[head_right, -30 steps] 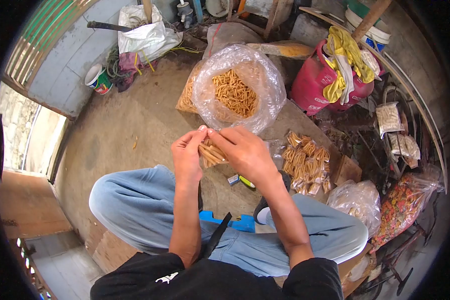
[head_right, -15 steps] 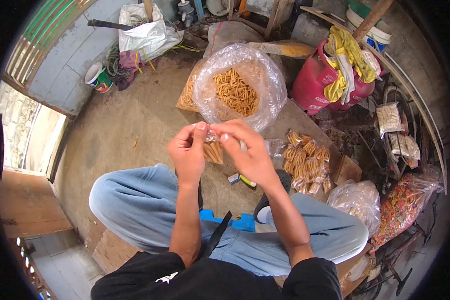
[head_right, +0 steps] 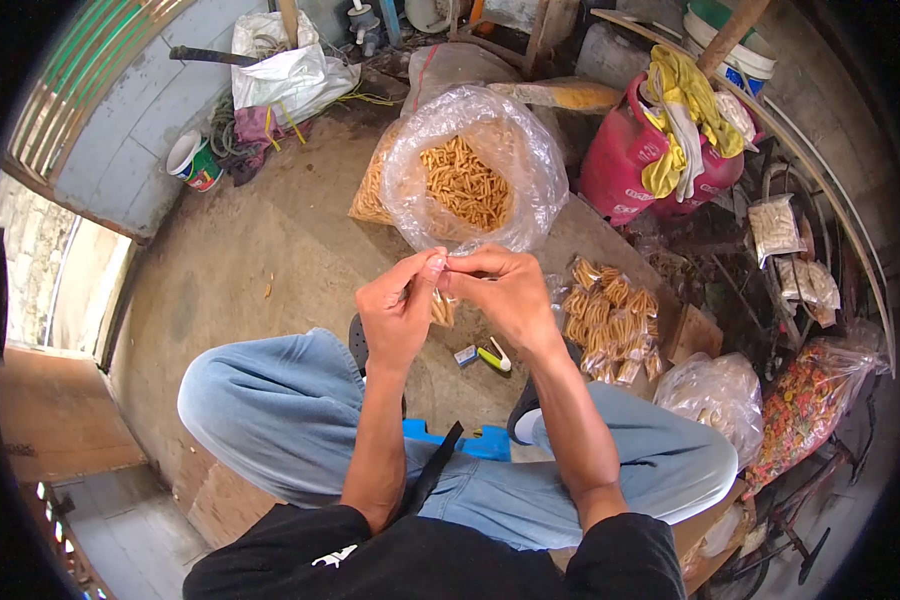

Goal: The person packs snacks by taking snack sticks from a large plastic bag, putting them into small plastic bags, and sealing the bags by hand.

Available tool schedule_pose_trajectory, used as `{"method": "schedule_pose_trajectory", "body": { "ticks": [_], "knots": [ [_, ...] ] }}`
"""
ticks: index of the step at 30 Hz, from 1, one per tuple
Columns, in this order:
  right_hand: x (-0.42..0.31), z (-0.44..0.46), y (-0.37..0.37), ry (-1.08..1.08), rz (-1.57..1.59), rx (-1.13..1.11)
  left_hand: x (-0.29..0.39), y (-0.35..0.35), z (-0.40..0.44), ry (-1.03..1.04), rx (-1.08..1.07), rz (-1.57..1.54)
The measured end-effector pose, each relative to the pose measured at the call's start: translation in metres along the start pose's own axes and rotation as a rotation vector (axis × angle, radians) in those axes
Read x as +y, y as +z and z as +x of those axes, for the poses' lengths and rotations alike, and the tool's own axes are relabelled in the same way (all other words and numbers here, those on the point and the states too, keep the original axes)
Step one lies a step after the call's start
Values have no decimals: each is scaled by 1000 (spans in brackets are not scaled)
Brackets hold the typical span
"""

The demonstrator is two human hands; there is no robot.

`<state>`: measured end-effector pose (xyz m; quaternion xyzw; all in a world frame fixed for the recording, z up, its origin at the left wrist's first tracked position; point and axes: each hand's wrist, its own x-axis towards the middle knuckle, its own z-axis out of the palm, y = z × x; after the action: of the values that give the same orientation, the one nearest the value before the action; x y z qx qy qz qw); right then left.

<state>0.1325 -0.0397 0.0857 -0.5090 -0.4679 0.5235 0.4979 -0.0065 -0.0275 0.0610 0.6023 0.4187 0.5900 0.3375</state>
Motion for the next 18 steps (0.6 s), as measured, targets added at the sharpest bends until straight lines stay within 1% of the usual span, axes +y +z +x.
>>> {"method": "schedule_pose_trajectory", "body": {
  "ticks": [1, 3, 5, 9, 11, 12, 14, 18],
  "knots": [
    [0, 1, 0, 0, 1, 0, -4, 1, 0, 15, 9, -2],
    [2, 2, 1, 112, 37, 32, -6, 0, 0, 29, 17, -4],
    [5, 4, 2, 128, 37, 51, -2, -3, 1, -24, -32, 52],
    [7, 6, 2, 130, 51, 84, 3, -4, 2, -104, -68, 53],
    [8, 7, 0, 129, 81, 83, 3, -4, 1, -278, -53, -170],
    [8, 8, -2, 126, 109, 82, 6, -7, 4, -278, -53, -170],
    [7, 8, -4, 135, 121, 77, 15, -17, 13, -730, -113, -643],
    [4, 8, -8, 173, 136, 53, -7, -22, 8, -780, -180, -706]
  ]
}}
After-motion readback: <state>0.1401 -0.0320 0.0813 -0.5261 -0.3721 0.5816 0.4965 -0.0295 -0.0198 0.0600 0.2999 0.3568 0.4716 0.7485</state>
